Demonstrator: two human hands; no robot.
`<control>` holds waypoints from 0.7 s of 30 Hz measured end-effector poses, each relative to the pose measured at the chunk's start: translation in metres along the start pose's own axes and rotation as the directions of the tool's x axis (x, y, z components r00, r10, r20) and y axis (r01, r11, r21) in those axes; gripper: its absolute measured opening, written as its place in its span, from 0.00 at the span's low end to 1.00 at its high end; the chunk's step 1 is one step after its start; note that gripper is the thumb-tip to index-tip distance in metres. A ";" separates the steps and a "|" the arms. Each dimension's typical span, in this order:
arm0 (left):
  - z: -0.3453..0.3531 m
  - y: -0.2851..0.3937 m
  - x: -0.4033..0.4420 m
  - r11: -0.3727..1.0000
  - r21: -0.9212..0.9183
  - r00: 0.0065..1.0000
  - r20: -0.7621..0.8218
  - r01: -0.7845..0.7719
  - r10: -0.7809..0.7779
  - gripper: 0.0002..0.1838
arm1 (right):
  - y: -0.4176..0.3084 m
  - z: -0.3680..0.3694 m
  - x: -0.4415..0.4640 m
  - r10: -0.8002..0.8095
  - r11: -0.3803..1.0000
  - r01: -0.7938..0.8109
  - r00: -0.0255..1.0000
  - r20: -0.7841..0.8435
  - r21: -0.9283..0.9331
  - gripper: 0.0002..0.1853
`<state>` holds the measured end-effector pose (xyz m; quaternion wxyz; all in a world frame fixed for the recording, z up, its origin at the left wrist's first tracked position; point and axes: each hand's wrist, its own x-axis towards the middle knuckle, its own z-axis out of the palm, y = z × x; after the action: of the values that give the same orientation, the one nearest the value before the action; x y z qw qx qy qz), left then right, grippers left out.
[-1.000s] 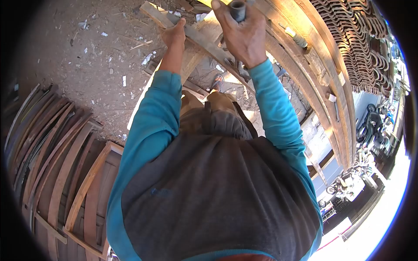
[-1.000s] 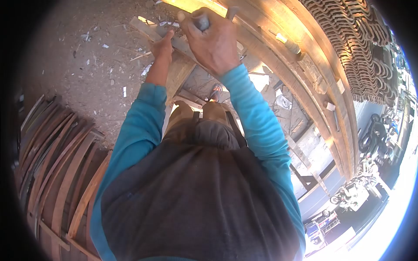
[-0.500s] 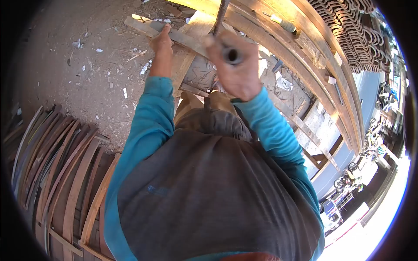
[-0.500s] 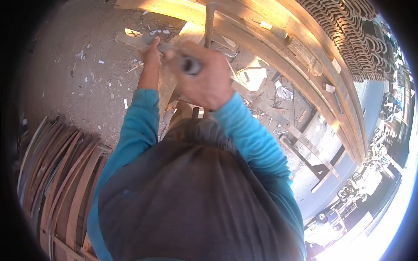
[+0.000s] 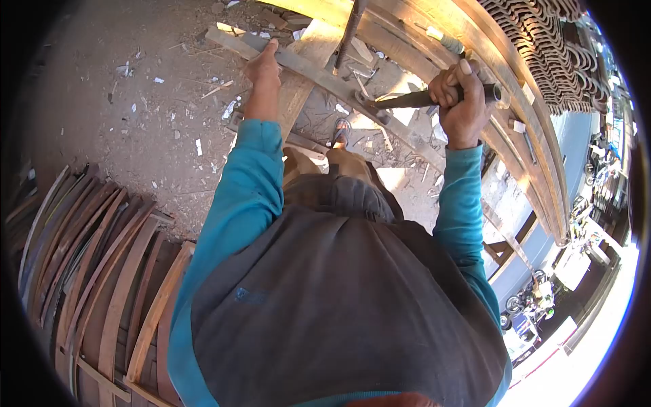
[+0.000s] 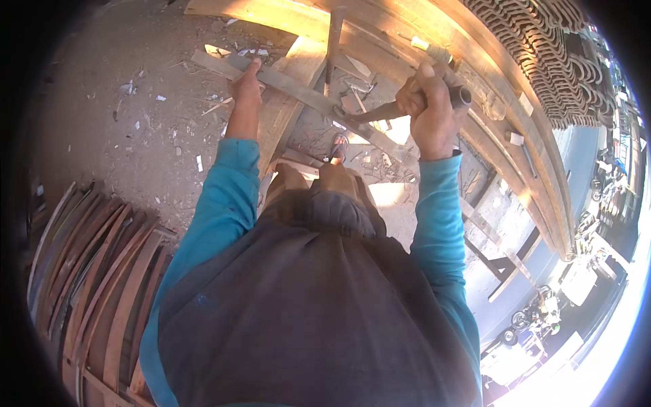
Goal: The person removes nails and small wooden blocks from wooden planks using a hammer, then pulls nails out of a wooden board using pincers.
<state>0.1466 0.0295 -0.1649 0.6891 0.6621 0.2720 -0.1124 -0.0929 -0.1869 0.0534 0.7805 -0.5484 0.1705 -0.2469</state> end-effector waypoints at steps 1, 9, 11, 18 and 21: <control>0.003 0.005 -0.007 0.999 0.028 1.000 -0.012 0.028 -0.028 0.33 | -0.001 0.006 0.011 -0.016 1.000 0.017 1.000 0.013 -0.004 0.21; -0.004 -0.010 0.010 0.998 0.052 1.000 -0.003 0.021 -0.021 0.34 | -0.015 -0.003 -0.006 -0.064 0.997 0.063 0.997 -0.034 -0.044 0.16; 0.009 -0.021 0.018 0.994 -0.041 0.995 0.034 -0.097 0.098 0.33 | -0.020 0.006 0.001 -0.039 0.998 0.035 0.996 -0.077 -0.056 0.16; 0.002 -0.012 0.005 0.997 0.083 0.999 0.052 0.000 -0.004 0.33 | -0.035 -0.053 -0.016 -0.165 0.986 0.162 0.972 -0.170 -0.032 0.17; 0.010 -0.017 0.016 0.983 0.063 0.985 0.031 -0.170 0.168 0.36 | -0.090 -0.135 -0.063 -0.244 0.949 0.297 0.902 -0.357 0.102 0.17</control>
<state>0.1532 0.0211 -0.1881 0.6777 0.7035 0.2021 -0.0707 -0.2353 -0.2801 0.0919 0.7374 -0.4538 0.2049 -0.4565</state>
